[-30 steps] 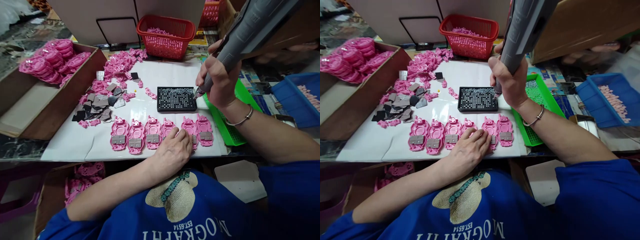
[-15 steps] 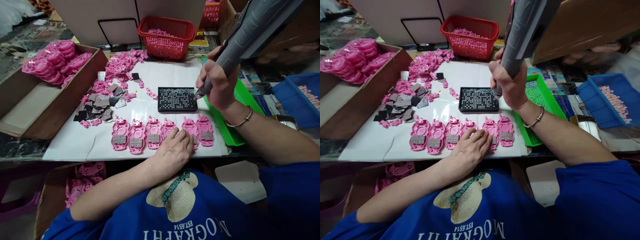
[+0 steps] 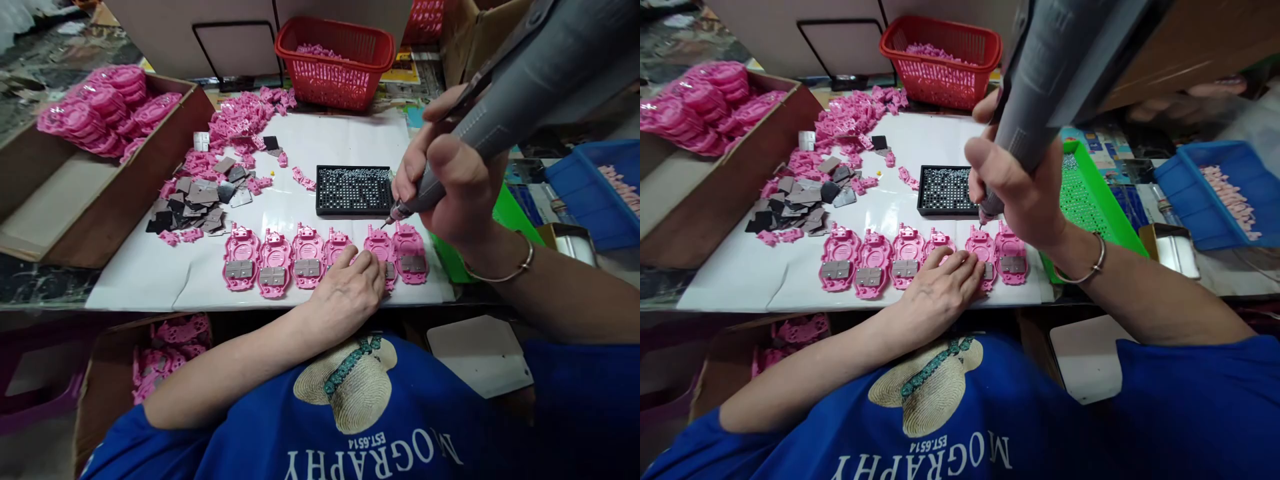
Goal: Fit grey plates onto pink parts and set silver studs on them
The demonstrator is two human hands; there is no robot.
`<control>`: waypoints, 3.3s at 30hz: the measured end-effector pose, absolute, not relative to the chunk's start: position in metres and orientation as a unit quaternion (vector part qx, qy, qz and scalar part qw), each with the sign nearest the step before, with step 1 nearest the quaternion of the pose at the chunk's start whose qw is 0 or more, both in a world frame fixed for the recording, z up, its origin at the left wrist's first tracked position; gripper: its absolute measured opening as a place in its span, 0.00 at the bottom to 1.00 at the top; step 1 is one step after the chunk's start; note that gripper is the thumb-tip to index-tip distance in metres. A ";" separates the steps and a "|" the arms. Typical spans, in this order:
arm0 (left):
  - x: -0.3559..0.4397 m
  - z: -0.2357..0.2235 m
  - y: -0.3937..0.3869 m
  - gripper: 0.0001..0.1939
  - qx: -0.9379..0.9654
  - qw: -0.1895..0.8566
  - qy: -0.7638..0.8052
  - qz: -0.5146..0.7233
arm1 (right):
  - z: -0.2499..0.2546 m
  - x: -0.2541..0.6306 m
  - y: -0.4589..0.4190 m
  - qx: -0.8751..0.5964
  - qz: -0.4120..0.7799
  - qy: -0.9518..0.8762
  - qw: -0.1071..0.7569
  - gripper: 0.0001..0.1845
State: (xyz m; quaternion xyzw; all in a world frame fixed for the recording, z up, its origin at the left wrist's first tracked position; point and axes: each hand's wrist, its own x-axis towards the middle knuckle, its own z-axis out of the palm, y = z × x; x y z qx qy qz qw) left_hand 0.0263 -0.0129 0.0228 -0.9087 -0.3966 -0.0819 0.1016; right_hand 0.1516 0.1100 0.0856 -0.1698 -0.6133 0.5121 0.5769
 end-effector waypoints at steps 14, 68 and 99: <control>0.026 0.024 -0.011 0.14 -0.909 0.102 -0.393 -0.097 | 0.069 0.148 0.100 -0.218 0.545 -0.605 0.538 0.24; 0.020 0.023 -0.007 0.16 -0.885 0.041 -0.418 -0.201 | 0.089 0.148 0.136 -0.222 0.454 -0.572 0.646 0.09; 0.013 0.029 0.012 0.07 -0.741 -0.268 -0.435 -0.436 | 0.119 0.158 0.069 -0.203 0.522 -0.570 0.601 0.17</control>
